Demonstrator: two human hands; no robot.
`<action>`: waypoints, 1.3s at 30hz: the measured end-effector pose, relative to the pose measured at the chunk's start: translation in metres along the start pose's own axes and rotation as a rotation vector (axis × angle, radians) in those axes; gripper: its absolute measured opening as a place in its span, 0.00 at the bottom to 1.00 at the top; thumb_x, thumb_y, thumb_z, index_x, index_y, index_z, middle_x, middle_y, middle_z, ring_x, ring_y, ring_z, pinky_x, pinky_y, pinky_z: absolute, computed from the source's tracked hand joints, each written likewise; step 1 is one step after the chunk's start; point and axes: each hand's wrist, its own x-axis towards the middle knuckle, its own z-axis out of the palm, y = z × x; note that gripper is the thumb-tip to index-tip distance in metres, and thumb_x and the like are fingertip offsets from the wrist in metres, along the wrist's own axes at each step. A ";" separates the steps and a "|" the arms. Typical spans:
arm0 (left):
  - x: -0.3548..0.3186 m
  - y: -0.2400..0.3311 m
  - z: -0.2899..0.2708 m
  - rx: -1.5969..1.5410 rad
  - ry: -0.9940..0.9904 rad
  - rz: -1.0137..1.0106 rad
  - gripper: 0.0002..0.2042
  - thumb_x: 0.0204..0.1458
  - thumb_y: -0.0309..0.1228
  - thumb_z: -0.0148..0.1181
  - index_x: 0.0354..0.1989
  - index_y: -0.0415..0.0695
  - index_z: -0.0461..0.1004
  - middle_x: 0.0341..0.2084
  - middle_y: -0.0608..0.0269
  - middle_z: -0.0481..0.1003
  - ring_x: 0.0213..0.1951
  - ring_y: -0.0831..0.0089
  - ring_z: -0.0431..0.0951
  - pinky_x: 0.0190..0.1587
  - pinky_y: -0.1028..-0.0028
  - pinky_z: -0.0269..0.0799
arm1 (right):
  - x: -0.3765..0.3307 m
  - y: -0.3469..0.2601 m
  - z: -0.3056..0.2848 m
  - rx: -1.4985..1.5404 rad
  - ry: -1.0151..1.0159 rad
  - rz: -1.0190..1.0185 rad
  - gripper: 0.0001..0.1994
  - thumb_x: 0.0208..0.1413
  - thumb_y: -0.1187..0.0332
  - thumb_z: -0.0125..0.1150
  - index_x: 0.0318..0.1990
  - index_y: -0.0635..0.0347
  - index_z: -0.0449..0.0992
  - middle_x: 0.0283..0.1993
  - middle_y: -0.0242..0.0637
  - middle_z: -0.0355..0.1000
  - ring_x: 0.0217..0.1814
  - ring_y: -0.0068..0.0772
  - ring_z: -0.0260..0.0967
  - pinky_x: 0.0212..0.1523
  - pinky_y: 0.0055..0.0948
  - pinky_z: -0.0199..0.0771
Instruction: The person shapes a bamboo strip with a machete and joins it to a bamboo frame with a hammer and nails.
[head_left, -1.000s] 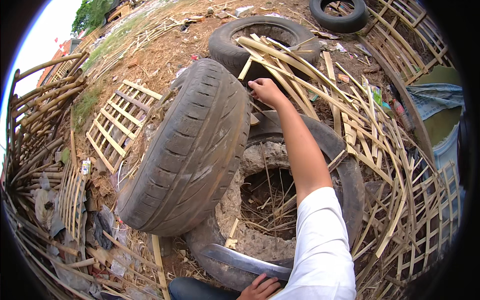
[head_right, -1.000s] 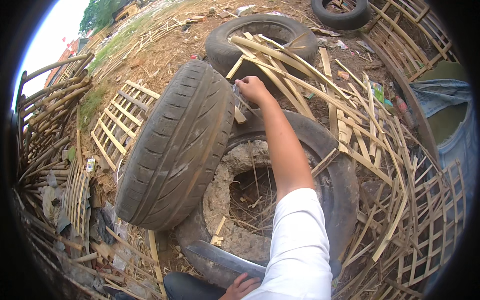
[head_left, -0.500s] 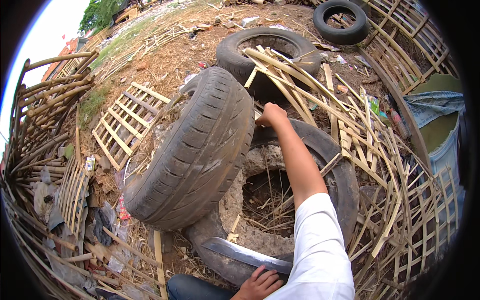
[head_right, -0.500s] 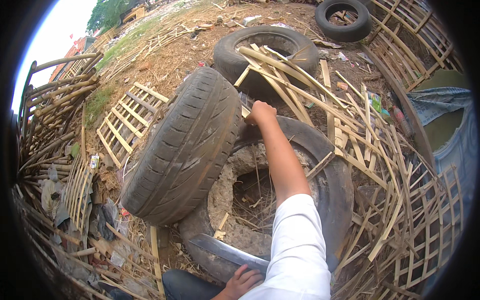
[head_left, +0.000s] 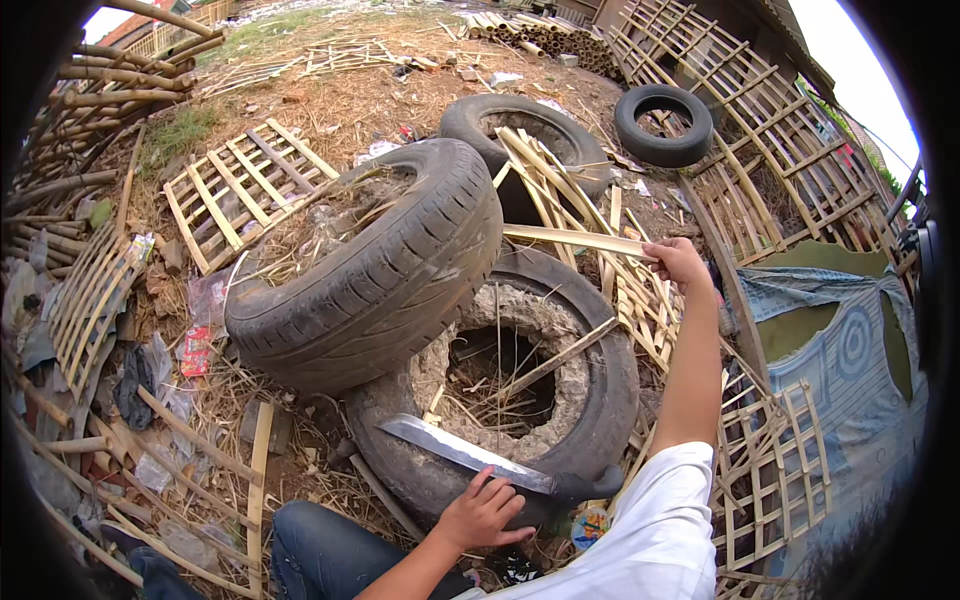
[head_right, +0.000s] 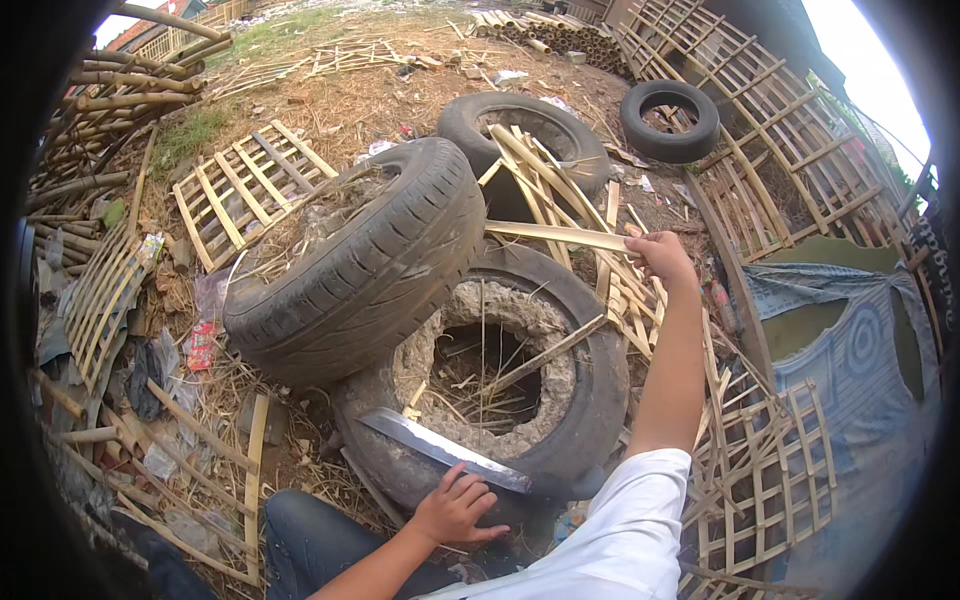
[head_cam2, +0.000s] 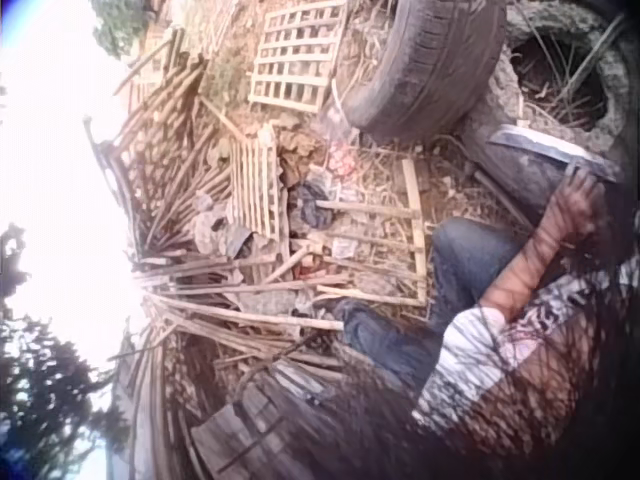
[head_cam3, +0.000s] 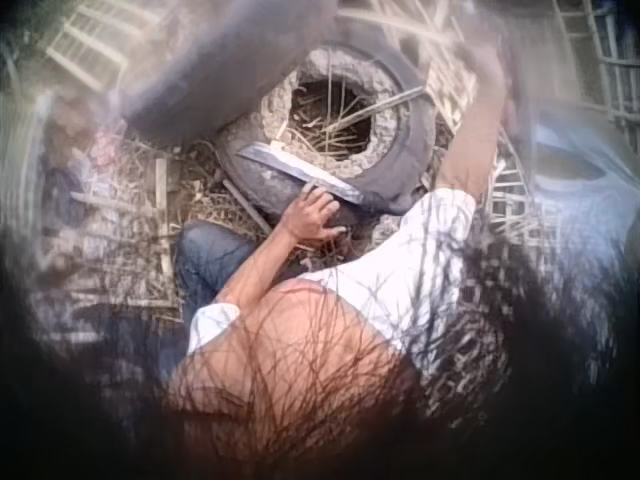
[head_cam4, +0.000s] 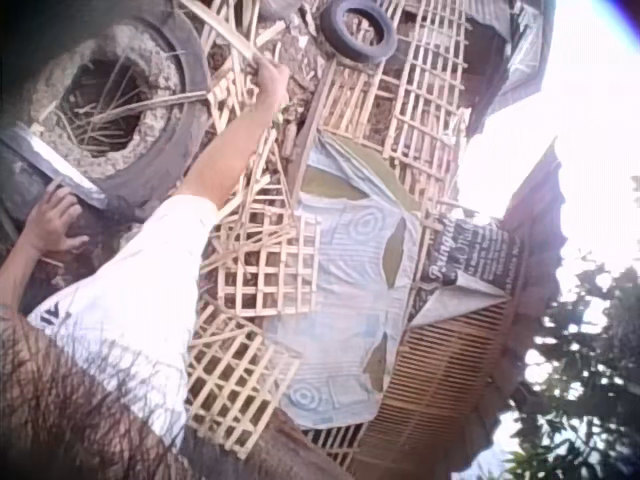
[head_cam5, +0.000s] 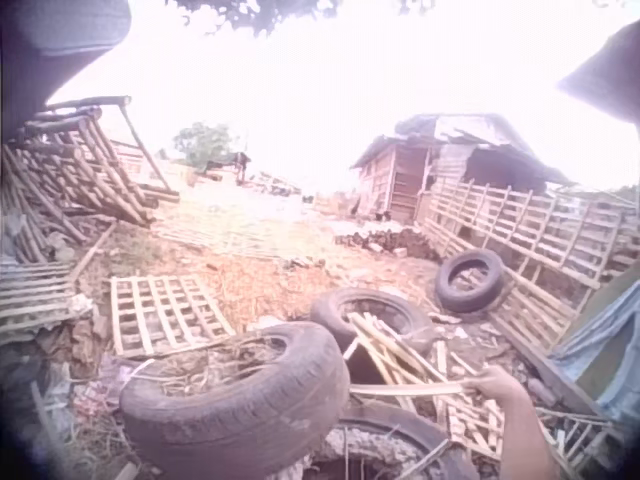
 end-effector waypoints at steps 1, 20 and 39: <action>0.001 -0.003 -0.003 0.001 0.002 0.012 0.24 0.43 0.56 0.65 0.34 0.47 0.70 0.33 0.64 0.70 0.46 0.67 0.70 0.64 0.56 0.54 | -0.023 -0.006 -0.026 0.005 0.032 -0.072 0.11 0.54 0.66 0.65 0.35 0.67 0.77 0.24 0.30 0.72 0.19 0.17 0.66 0.16 0.16 0.61; -0.062 -0.033 -0.248 0.019 0.592 -0.177 0.33 0.43 0.52 0.68 0.50 0.44 0.63 0.46 0.55 0.65 0.54 0.54 0.65 0.64 0.54 0.53 | -0.409 -0.260 -0.145 -0.090 0.412 -1.019 0.13 0.57 0.59 0.64 0.40 0.61 0.78 0.30 0.26 0.72 0.27 0.15 0.63 0.31 0.17 0.64; -0.250 0.033 -0.339 -1.028 -0.049 -0.866 0.18 0.47 0.37 0.70 0.24 0.47 0.62 0.18 0.78 0.59 0.20 0.87 0.61 0.25 0.80 0.59 | -0.355 -0.281 0.251 0.053 -0.630 -1.097 0.17 0.62 0.61 0.58 0.52 0.64 0.73 0.37 0.34 0.76 0.38 0.22 0.73 0.42 0.22 0.74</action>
